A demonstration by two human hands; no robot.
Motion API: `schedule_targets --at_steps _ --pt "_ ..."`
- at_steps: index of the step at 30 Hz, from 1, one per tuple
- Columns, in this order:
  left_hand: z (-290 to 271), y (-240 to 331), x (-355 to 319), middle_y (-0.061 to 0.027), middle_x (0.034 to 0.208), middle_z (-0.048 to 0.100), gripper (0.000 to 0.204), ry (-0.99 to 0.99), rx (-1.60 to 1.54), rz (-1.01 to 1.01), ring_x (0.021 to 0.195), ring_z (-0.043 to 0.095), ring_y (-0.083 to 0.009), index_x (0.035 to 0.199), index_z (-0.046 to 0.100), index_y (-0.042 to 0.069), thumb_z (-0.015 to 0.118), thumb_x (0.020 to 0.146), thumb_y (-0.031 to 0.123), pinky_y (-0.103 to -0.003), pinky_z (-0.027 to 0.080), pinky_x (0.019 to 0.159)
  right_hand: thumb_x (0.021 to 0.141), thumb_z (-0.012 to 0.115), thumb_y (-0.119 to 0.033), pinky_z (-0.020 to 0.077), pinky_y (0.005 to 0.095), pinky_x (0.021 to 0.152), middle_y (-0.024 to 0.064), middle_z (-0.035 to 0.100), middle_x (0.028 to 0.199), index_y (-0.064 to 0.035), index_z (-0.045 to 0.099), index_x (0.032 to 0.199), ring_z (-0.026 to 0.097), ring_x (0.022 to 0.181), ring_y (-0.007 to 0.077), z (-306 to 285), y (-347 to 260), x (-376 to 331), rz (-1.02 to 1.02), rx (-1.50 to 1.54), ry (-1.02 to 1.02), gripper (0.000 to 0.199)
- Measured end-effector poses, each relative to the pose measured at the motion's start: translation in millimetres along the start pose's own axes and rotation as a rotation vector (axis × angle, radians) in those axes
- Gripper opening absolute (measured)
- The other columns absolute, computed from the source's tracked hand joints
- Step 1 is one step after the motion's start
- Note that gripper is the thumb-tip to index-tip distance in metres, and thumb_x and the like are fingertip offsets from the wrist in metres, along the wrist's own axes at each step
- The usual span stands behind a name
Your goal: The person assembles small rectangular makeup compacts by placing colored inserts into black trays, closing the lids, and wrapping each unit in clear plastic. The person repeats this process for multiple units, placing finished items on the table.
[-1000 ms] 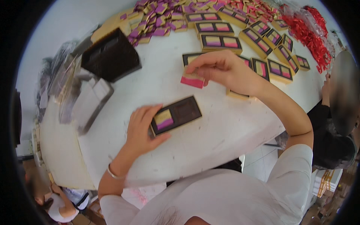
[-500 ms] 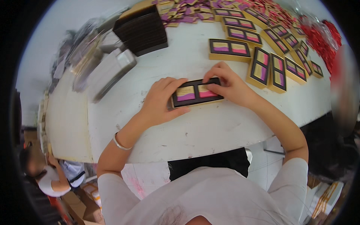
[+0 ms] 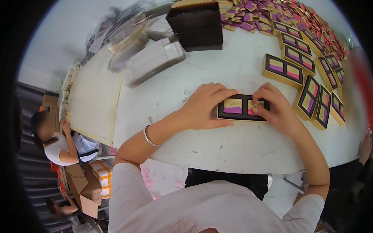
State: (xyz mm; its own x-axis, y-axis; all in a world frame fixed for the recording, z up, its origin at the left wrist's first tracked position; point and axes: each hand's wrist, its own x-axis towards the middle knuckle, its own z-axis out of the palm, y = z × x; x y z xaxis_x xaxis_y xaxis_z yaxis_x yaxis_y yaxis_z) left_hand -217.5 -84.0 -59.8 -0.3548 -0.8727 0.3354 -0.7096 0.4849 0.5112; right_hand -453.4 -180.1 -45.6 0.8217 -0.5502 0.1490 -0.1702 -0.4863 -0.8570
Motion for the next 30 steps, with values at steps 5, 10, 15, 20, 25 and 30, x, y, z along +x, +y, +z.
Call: schedule_targets --at_steps 5,10,15,20,25,30 --pt "-25.5 -5.5 2.1 -0.0136 0.121 0.052 0.074 0.065 0.066 -0.002 0.11 0.05 -0.032 0.126 0.049 0.009 0.074 0.068 0.048 -0.041 0.038 0.092 0.084 0.064 -0.008 0.0351 0.0232 0.073 0.0018 0.043 0.094 -0.005 0.052 0.091 0.043 0.085 0.0132 -2.9 14.1 0.2 0.081 0.145 -0.018 0.014" --pt "-124.4 -51.6 -23.2 -0.0172 0.137 0.044 0.081 0.273 0.752 -0.348 0.128 0.04 -0.0345 0.134 0.045 0.009 0.075 0.068 0.046 -0.056 0.026 0.105 0.087 0.062 -0.018 0.0335 0.0223 0.066 0.0008 0.043 0.092 -0.0059 0.053 0.09 0.04 0.077 0.0093 -1.5 15.7 1.0 0.033 0.279 0.158 0.016" --pt "-143.5 -93.0 -65.8 -0.0136 0.141 0.042 0.07 0.028 0.792 -0.618 0.132 0.036 -0.0307 0.137 0.041 0.009 0.07 0.078 0.033 -0.061 0.021 0.104 0.086 0.065 -0.019 0.0318 0.0214 0.062 0.0 0.042 0.091 -0.0059 0.052 0.089 0.038 0.073 0.0079 1.7 16.4 3.6 0.055 0.177 0.139 0.019" --pt "-155.9 -83.0 -72.3 -0.0128 0.134 0.049 0.046 0.079 0.626 -0.515 0.124 0.045 -0.031 0.125 0.053 0.005 0.062 0.086 0.028 -0.052 0.032 0.103 0.085 0.065 -0.02 0.0313 0.0216 0.061 -0.0002 0.042 0.091 -0.0058 0.052 0.089 0.038 0.072 0.0076 -0.7 9.1 0.6 0.059 0.216 0.13 0.02" --pt "-186.7 -56.1 -67.3 -0.0179 0.118 0.06 0.04 0.398 0.221 -0.575 0.109 0.058 -0.0267 0.12 0.057 0.0 0.046 0.096 0.03 -0.038 0.043 0.096 0.084 0.065 -0.021 0.0359 0.0239 0.066 0.0034 0.047 0.097 -0.0056 0.055 0.098 0.043 0.077 0.0136 -6.4 5.5 0.2 -0.095 -0.051 0.278 0.023" --pt "-167.1 13.6 -35.6 -0.0239 0.114 0.06 0.07 0.3 -0.507 -0.436 0.103 0.061 -0.0334 0.124 0.047 -0.011 0.033 0.096 0.051 -0.043 0.044 0.095 0.08 0.067 -0.012 0.0416 0.0305 0.079 0.0099 0.053 0.108 -0.0036 0.056 0.111 0.051 0.093 0.0234 -20.2 -34.1 4.3 -0.349 -0.243 0.461 0.034"
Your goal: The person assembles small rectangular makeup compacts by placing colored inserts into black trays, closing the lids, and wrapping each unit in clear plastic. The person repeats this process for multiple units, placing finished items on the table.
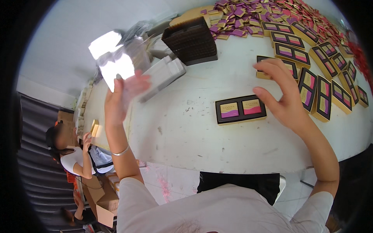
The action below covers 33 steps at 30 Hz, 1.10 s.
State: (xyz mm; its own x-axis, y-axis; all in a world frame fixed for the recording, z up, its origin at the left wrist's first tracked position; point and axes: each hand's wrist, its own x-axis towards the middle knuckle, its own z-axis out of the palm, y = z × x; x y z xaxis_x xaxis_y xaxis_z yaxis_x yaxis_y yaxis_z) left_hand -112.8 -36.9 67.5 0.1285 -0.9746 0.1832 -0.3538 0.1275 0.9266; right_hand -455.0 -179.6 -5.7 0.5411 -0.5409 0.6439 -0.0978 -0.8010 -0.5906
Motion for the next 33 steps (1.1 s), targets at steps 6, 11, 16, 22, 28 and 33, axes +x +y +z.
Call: schedule_targets --at_steps 6,11,16,22,28,33 --pt "57.5 0.5 7.4 -0.0209 0.108 0.063 0.062 -0.428 -0.043 0.024 0.099 0.063 -0.0304 0.122 0.053 -0.007 0.033 0.098 0.047 -0.04 0.05 0.087 0.077 0.068 -0.008 0.0425 0.035 0.089 0.0155 0.053 0.12 -0.0012 0.051 0.124 0.051 0.109 0.027 9.4 -43.4 55.8 -0.321 -0.018 0.044 0.05" --pt "76.3 7.6 16.9 -0.0187 0.106 0.064 0.056 -0.442 -0.111 -0.049 0.097 0.063 -0.0268 0.121 0.054 -0.005 0.033 0.1 0.042 -0.037 0.052 0.085 0.078 0.066 0.001 0.043 0.029 0.08 0.0102 0.056 0.115 -0.0025 0.052 0.124 0.054 0.098 0.0173 18.5 -34.7 65.9 -0.013 0.477 -0.016 0.048" --pt "85.5 6.2 21.2 -0.0174 0.102 0.065 0.055 -0.358 -0.128 -0.114 0.096 0.063 -0.0252 0.121 0.055 -0.004 0.033 0.1 0.042 -0.035 0.052 0.083 0.075 0.071 -0.002 0.0432 0.0299 0.081 0.0098 0.057 0.111 -0.003 0.054 0.121 0.054 0.097 0.0197 20.9 -36.2 63.6 -0.321 -0.105 0.375 0.049" --pt "106.4 15.1 11.2 -0.016 0.096 0.066 0.046 -0.318 0.017 0.006 0.085 0.065 -0.0211 0.117 0.058 -0.003 0.04 0.099 0.036 -0.031 0.052 0.077 0.07 0.074 -0.007 0.043 0.0334 0.078 0.0102 0.056 0.098 -0.003 0.057 0.11 0.052 0.092 0.025 30.3 -35.8 59.5 -0.182 0.013 0.162 0.044" --pt "99.8 13.1 13.6 -0.0187 0.108 0.062 0.049 -0.448 0.228 0.02 0.099 0.061 -0.0265 0.128 0.048 -0.003 0.039 0.099 0.035 -0.035 0.049 0.085 0.071 0.073 -0.003 0.0417 0.027 0.072 0.0056 0.058 0.095 -0.0037 0.059 0.088 0.054 0.087 0.0165 13.9 -39.3 58.6 -0.029 0.104 -0.058 0.022" --pt "98.9 1.3 25.2 -0.0201 0.135 0.043 0.077 -0.63 -0.308 0.039 0.123 0.044 -0.0297 0.141 0.031 0.0 0.052 0.087 0.051 -0.046 0.03 0.105 0.076 0.071 -0.002 0.0429 0.0281 0.076 0.0064 0.061 0.09 -0.004 0.057 0.081 0.056 0.082 0.0167 19.7 -47.6 56.4 -0.127 0.131 0.007 0.015"
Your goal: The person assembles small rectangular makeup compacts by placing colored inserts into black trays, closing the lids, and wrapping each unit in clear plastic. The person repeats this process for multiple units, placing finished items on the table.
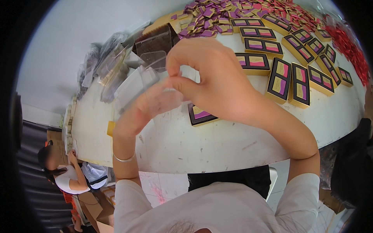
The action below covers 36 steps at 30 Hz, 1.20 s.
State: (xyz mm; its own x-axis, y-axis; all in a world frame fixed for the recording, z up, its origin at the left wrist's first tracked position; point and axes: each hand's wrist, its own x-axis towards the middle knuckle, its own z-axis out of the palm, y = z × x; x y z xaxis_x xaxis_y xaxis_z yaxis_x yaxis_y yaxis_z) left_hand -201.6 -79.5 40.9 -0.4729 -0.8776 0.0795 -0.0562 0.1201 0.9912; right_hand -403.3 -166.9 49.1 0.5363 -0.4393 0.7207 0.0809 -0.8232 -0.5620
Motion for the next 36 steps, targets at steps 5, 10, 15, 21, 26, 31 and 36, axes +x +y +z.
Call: schedule_targets --at_steps 5,10,15,21,26,31,36 --pt "-1.0 7.1 6.4 -0.0159 0.137 0.036 0.1 0.04 -0.037 -0.037 0.123 0.042 -0.0282 0.144 0.023 0.002 0.066 0.071 0.054 -0.046 0.029 0.104 0.08 0.068 -0.005 0.0434 0.0305 0.081 0.008 0.065 0.095 -0.0055 0.055 0.079 0.058 0.089 0.0156 -4.2 -4.6 2.0 0.06 0.132 -0.021 0.014" --pt "-8.0 21.2 1.0 -0.0131 0.113 0.055 0.084 0.039 -0.108 -0.247 0.107 0.05 -0.0231 0.135 0.036 -0.001 0.075 0.067 0.031 -0.036 0.037 0.096 0.079 0.07 -0.007 0.041 0.0307 0.085 0.0099 0.067 0.097 -0.0074 0.053 0.078 0.059 0.092 0.0179 -3.8 -4.2 -2.3 0.081 0.218 -0.194 0.017" --pt "-6.8 27.6 -9.6 -0.0118 0.107 0.057 0.069 0.17 -0.033 -0.35 0.1 0.054 -0.0219 0.123 0.048 0.0 0.08 0.065 0.02 -0.035 0.041 0.092 0.075 0.074 -0.007 0.0389 0.0324 0.089 0.0135 0.057 0.113 -0.0077 0.052 0.082 0.053 0.108 0.0233 -0.1 -1.7 -0.3 0.005 0.065 -0.137 0.023" --pt "9.6 11.9 -9.0 -0.0093 0.107 0.057 0.062 0.421 0.269 0.012 0.101 0.054 -0.0192 0.116 0.052 0.002 0.082 0.066 0.024 -0.035 0.041 0.092 0.075 0.074 -0.008 0.0382 0.0375 0.097 0.0139 0.046 0.124 -0.0079 0.047 0.095 0.045 0.12 0.0236 20.8 -2.5 -2.9 0.021 0.244 0.116 0.034" --pt "10.2 15.2 -7.6 -0.0077 0.11 0.055 0.07 0.318 0.081 -0.039 0.108 0.051 -0.0197 0.123 0.048 0.004 0.081 0.067 0.025 -0.036 0.041 0.093 0.078 0.072 -0.006 0.045 0.0361 0.092 0.014 0.05 0.118 -0.0071 0.043 0.094 0.055 0.108 0.0208 23.2 -9.5 3.6 0.256 0.688 0.026 0.033" --pt "14.9 27.4 -8.7 -0.0097 0.112 0.055 0.089 0.452 0.116 0.118 0.106 0.053 -0.021 0.14 0.027 0.01 0.079 0.069 0.02 -0.037 0.042 0.091 0.079 0.07 -0.003 0.0499 0.0321 0.084 0.0126 0.055 0.109 -0.0066 0.04 0.091 0.062 0.093 0.0184 24.4 -8.6 22.8 0.218 0.57 0.162 0.033" --pt "16.7 23.2 15.2 -0.0152 0.115 0.053 0.09 0.716 0.707 0.406 0.091 0.06 -0.021 0.141 0.021 0.011 0.076 0.069 0.007 -0.034 0.049 0.08 0.077 0.071 -0.006 0.0492 0.0338 0.083 0.0113 0.056 0.11 -0.0063 0.033 0.132 0.061 0.098 0.0208 34.9 -23.8 23.6 0.095 0.148 0.176 0.067"
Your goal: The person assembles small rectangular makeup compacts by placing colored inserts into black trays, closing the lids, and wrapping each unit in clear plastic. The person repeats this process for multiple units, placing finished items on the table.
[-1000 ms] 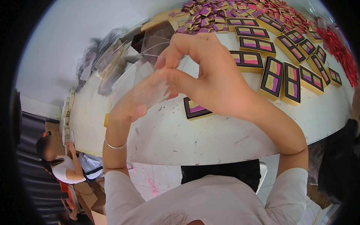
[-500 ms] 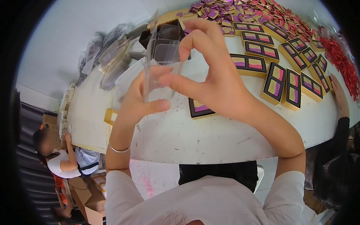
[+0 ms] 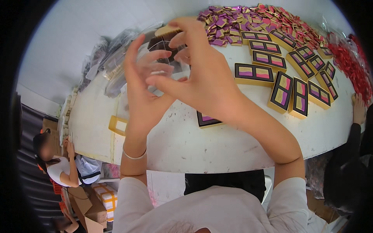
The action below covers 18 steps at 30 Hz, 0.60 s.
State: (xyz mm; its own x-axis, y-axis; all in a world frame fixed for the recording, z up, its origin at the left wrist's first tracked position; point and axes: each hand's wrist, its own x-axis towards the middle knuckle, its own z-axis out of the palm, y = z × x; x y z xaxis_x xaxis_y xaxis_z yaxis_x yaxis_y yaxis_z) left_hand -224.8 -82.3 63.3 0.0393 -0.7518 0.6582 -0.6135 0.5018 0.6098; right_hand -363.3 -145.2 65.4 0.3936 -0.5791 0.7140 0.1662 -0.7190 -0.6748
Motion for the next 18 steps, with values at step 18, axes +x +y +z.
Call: schedule_targets --at_steps 18 --pt "-1.1 -9.1 1.5 -0.0134 0.12 0.043 0.089 -0.037 -0.234 -0.076 0.101 0.048 -0.0195 0.146 0.016 0.004 0.069 0.081 0.033 -0.033 0.042 0.086 0.093 0.049 -0.023 0.0373 0.0363 0.099 0.0147 0.053 0.126 -0.0029 0.045 0.128 0.05 0.115 0.0223 -3.0 21.0 7.4 0.293 0.979 -0.09 0.041"
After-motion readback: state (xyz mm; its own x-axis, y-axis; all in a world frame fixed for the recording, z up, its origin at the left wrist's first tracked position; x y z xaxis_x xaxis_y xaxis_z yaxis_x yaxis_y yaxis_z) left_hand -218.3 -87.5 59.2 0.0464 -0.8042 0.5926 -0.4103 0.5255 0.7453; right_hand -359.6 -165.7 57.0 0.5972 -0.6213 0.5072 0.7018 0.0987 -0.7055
